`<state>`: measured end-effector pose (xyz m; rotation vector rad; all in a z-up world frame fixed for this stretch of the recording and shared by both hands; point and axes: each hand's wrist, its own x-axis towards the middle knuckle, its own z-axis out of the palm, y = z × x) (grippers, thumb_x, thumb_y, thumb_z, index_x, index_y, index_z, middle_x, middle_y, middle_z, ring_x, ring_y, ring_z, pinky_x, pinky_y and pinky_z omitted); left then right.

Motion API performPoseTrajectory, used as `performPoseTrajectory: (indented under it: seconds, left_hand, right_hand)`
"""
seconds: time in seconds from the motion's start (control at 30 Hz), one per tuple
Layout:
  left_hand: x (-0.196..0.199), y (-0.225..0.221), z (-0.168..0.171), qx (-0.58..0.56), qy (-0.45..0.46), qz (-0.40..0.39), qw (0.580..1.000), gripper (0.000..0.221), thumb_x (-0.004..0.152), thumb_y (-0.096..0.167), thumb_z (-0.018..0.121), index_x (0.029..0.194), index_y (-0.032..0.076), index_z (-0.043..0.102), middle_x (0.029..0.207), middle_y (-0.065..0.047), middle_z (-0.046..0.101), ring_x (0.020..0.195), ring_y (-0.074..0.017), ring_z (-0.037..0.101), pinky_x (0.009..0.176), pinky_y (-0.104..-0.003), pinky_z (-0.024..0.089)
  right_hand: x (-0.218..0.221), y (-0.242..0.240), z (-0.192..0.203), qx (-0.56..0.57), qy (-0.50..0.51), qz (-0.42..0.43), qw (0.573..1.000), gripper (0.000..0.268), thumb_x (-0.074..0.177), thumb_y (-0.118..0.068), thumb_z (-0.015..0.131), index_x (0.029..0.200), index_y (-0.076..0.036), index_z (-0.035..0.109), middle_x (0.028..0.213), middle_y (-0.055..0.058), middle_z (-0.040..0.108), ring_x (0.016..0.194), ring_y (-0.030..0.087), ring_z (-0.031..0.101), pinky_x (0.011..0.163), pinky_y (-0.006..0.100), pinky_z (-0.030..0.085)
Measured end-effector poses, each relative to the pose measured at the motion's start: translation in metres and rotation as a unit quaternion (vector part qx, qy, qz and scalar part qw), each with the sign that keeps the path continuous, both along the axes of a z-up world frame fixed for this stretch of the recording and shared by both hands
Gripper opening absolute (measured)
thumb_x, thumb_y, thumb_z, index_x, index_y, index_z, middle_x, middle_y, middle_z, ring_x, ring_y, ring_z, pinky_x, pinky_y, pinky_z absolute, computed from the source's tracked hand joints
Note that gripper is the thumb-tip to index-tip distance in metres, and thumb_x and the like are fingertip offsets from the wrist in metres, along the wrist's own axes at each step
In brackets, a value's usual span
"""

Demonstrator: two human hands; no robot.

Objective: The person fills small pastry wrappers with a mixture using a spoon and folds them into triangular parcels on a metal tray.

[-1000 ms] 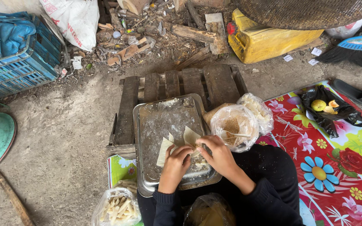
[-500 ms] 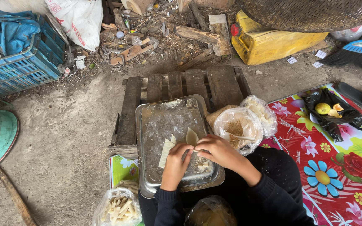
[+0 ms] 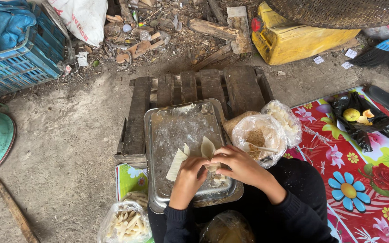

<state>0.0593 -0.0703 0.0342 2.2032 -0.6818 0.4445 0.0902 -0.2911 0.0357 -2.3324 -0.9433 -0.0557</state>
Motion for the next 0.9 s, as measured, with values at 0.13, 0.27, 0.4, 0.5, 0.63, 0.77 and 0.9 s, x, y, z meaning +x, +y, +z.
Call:
performPoseTrajectory:
  seconds: [0.13, 0.27, 0.4, 0.5, 0.63, 0.77, 0.9]
  left_hand:
    - [-0.002, 0.000, 0.002, 0.006, 0.045, 0.017, 0.999, 0.035, 0.076, 0.000, 0.079, 0.109, 0.006, 0.068, 0.105, -0.012, 0.072, 0.100, -0.0314, 0.068, 0.089, -0.041, 0.055]
    - [-0.001, 0.000, 0.000, 0.000, 0.039, 0.005, 0.999, 0.026, 0.080, 0.002, 0.077, 0.104, 0.005, 0.068, 0.103, -0.011, 0.073, 0.095, -0.0284, 0.071, 0.087, -0.038, 0.058]
    - [-0.001, -0.001, 0.001, -0.021, 0.061, 0.025, 0.998, 0.013, 0.088, 0.003, 0.075, 0.098, 0.003, 0.067, 0.099, -0.011, 0.073, 0.086, -0.0277, 0.074, 0.076, -0.037, 0.060]
    - [-0.002, -0.003, 0.005, -0.036, 0.092, 0.024, 0.995, 0.011, 0.090, 0.003, 0.073, 0.099, 0.003, 0.067, 0.101, -0.011, 0.074, 0.080, -0.0266, 0.075, 0.070, -0.036, 0.060]
    - [-0.004, -0.002, 0.009, -0.039, 0.088, 0.009, 0.995, 0.015, 0.086, 0.000, 0.071, 0.101, 0.003, 0.068, 0.099, -0.012, 0.073, 0.078, -0.0279, 0.074, 0.069, -0.037, 0.059]
    - [-0.003, -0.004, 0.005, -0.042, 0.086, 0.028, 0.995, 0.014, 0.089, 0.001, 0.071, 0.102, 0.002, 0.068, 0.097, -0.014, 0.072, 0.079, -0.0319, 0.073, 0.069, -0.039, 0.058]
    - [0.003, -0.008, -0.002, -0.084, 0.033, 0.054, 0.995, 0.016, 0.090, 0.001, 0.070, 0.106, 0.000, 0.067, 0.101, -0.017, 0.071, 0.085, -0.0361, 0.072, 0.073, -0.040, 0.058]
  right_hand:
    - [0.002, -0.001, 0.002, 0.026, 0.008, 0.013, 1.000, 0.029, 0.086, -0.027, 0.077, 0.113, -0.017, 0.078, 0.111, 0.002, 0.070, 0.109, 0.023, 0.063, 0.099, 0.042, 0.050]
    - [0.002, -0.005, 0.004, 0.022, 0.025, 0.018, 0.999, 0.030, 0.085, -0.026, 0.078, 0.113, -0.015, 0.078, 0.113, 0.001, 0.072, 0.108, 0.025, 0.062, 0.099, 0.043, 0.051]
    - [0.004, -0.003, 0.004, 0.012, 0.031, 0.018, 0.999, 0.036, 0.079, -0.028, 0.082, 0.111, -0.013, 0.078, 0.114, 0.001, 0.074, 0.107, 0.025, 0.063, 0.099, 0.044, 0.050]
    - [0.004, -0.003, 0.004, 0.018, 0.019, 0.015, 1.000, 0.034, 0.079, -0.026, 0.082, 0.109, -0.011, 0.078, 0.113, 0.002, 0.074, 0.108, 0.026, 0.064, 0.098, 0.044, 0.051]
    - [0.002, -0.002, 0.001, 0.023, 0.018, 0.007, 1.000, 0.029, 0.081, -0.025, 0.080, 0.107, -0.010, 0.078, 0.111, 0.003, 0.074, 0.106, 0.025, 0.064, 0.095, 0.043, 0.052]
    - [0.002, 0.000, -0.002, 0.043, -0.022, 0.001, 0.999, 0.016, 0.089, -0.018, 0.074, 0.102, -0.010, 0.078, 0.104, 0.003, 0.076, 0.100, 0.024, 0.067, 0.090, 0.040, 0.054]
    - [0.004, 0.006, -0.004, 0.065, 0.005, -0.048, 0.997, 0.011, 0.092, -0.013, 0.069, 0.099, -0.008, 0.076, 0.093, 0.006, 0.075, 0.086, 0.024, 0.071, 0.080, 0.039, 0.057]
